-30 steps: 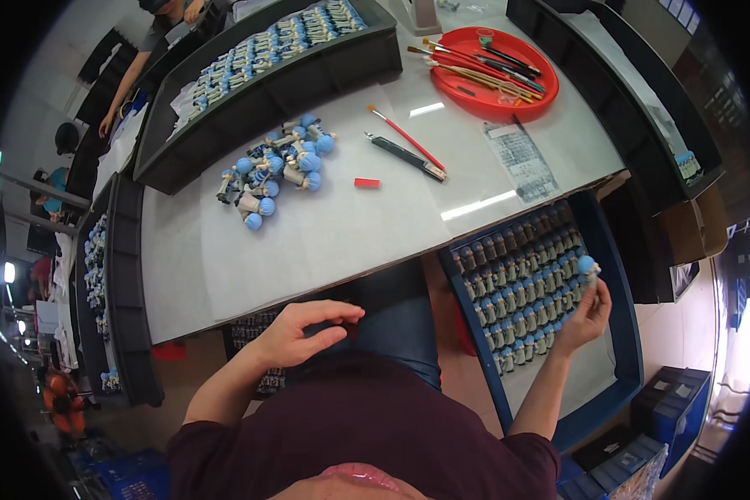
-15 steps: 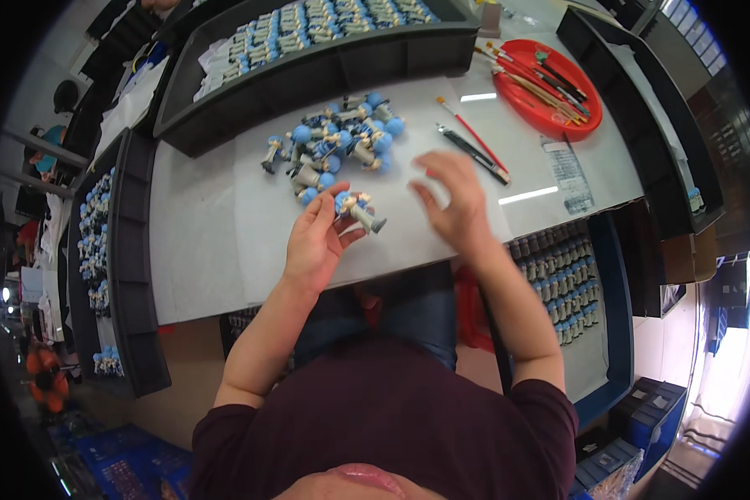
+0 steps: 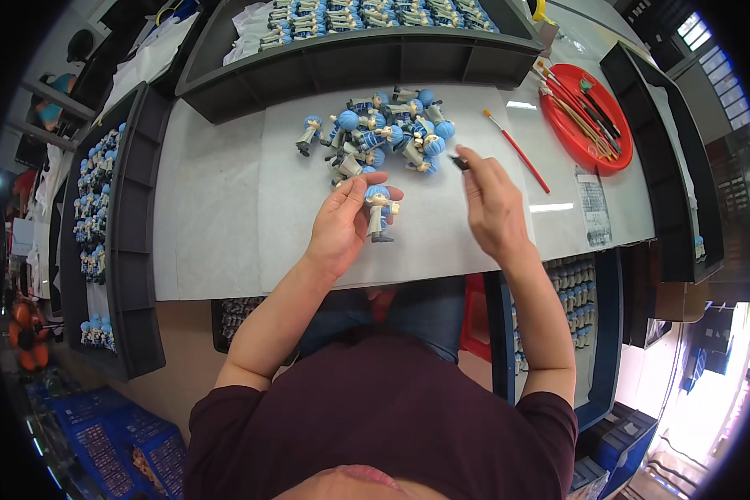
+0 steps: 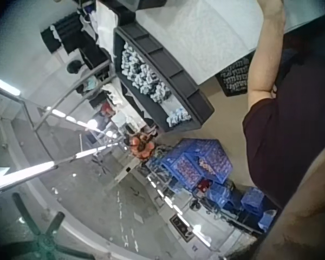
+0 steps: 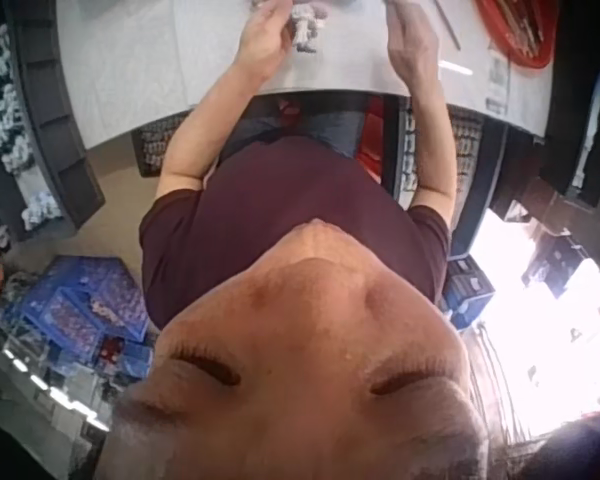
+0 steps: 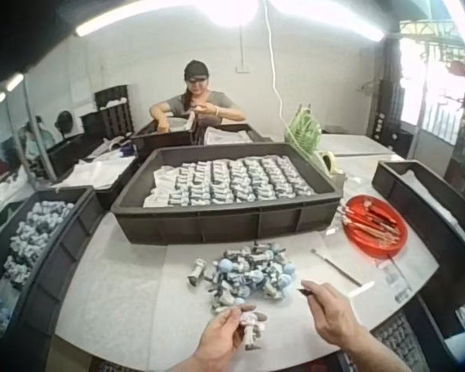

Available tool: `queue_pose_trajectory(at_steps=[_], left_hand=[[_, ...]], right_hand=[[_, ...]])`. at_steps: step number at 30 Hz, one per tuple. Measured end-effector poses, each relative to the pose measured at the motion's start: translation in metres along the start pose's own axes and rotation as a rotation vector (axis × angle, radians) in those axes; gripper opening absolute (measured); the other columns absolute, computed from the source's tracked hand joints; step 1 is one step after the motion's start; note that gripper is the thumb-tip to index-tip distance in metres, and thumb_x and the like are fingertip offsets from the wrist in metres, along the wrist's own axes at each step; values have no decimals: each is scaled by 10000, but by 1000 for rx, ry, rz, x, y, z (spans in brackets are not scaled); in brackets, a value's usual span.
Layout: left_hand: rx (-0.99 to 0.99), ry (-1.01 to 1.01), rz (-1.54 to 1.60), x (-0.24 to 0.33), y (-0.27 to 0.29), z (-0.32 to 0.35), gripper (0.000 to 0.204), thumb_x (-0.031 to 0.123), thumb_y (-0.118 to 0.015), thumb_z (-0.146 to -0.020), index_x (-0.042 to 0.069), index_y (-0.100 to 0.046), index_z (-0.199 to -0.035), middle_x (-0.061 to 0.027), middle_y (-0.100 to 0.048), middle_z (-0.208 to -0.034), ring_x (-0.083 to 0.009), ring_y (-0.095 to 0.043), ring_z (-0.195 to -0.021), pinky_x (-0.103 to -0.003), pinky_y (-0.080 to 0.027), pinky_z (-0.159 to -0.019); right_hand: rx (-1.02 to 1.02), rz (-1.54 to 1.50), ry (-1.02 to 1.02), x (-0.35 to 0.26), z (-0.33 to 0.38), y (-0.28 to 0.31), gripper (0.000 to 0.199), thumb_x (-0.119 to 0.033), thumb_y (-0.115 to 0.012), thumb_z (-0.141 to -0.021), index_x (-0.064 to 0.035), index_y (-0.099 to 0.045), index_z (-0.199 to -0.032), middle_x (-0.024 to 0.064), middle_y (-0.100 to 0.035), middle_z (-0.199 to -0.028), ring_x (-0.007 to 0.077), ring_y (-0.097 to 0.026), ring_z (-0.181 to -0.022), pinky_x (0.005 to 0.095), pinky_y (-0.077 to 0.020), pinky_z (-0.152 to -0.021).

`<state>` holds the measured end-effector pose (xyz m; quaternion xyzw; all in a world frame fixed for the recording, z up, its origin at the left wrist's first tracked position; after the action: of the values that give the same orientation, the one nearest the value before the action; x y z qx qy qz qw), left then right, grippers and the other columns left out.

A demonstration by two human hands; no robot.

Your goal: The person assembles small blue and white miniature figures at a workbench. They pick up a figure, use a red tool to apply a substance to a joint, and then place the figure into a blue tray. The person repeats this process for multiple figures, handling them one at a time.

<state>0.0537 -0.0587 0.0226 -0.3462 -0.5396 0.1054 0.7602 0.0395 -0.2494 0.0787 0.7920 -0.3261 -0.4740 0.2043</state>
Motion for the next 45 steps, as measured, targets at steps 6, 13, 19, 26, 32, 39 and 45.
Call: queue_pose_trajectory(at_steps=[6,13,19,26,32,39,45], left_hand=[[40,33,-105,1,-9,-3,299,267,-368,-977,39,-532,-1078,-82,-633,-937,-93,-571,-764,-234,-465,-641],[22,75,-142,-5,-5,-4,297,282,-401,-966,40,-562,-1029,-26,-598,-847,-83,-562,-729,-229,-453,-604],[22,119,-195,-6,-9,-5,278,258,-409,-965,37,-569,-1020,-38,-594,-851,-90,-565,-731,-233,-462,-614],[25,113,-325,-9,-6,-6,269,231,-409,-963,27,-581,-994,-36,-590,-849,-83,-560,-730,-220,-460,-626],[39,61,-418,-8,-5,-6,275,229,-407,-963,28,-595,-974,-31,-585,-834,-79,-554,-723,-215,-454,-630],[78,71,-440,-6,-9,-4,281,242,-404,-965,32,-589,-990,-42,-604,-836,-82,-560,-700,-224,-449,-593],[98,80,-308,-2,-11,2,275,255,-396,-967,40,-555,-1031,-74,-623,-914,-94,-583,-716,-225,-471,-610]], right_hand=[[-63,132,463,-41,7,-13,297,-37,-701,-673,-78,-600,-950,48,-569,-728,211,-566,-623,307,-454,-535],[-65,244,606,-44,6,-21,255,-146,-709,-682,-105,-604,-911,2,-510,-674,152,-520,-562,289,-401,-474],[-74,327,647,-41,11,-24,221,-176,-689,-712,-111,-607,-906,-13,-500,-676,139,-513,-575,277,-394,-482],[-93,355,672,-41,15,-23,190,-196,-682,-722,-114,-613,-879,-15,-473,-656,133,-498,-566,270,-385,-477],[-79,355,672,-40,19,-23,198,-208,-686,-714,-117,-616,-876,-15,-471,-653,135,-495,-564,271,-386,-475],[-42,317,630,-36,20,-19,212,-199,-706,-696,-109,-613,-865,-8,-510,-681,139,-519,-587,276,-404,-484],[199,275,181,19,-16,0,227,-34,-625,-764,-45,-619,-990,104,-558,-783,259,-555,-720,361,-450,-630]])
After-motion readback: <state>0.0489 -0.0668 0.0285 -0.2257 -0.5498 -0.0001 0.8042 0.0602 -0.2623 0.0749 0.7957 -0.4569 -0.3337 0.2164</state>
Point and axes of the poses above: each hand's wrist, its own z-axis away from the middle knuckle, its own y-axis out of the back of the hand, x = y × z, the point moved 4 cm from there along -z, towards the middle knuckle
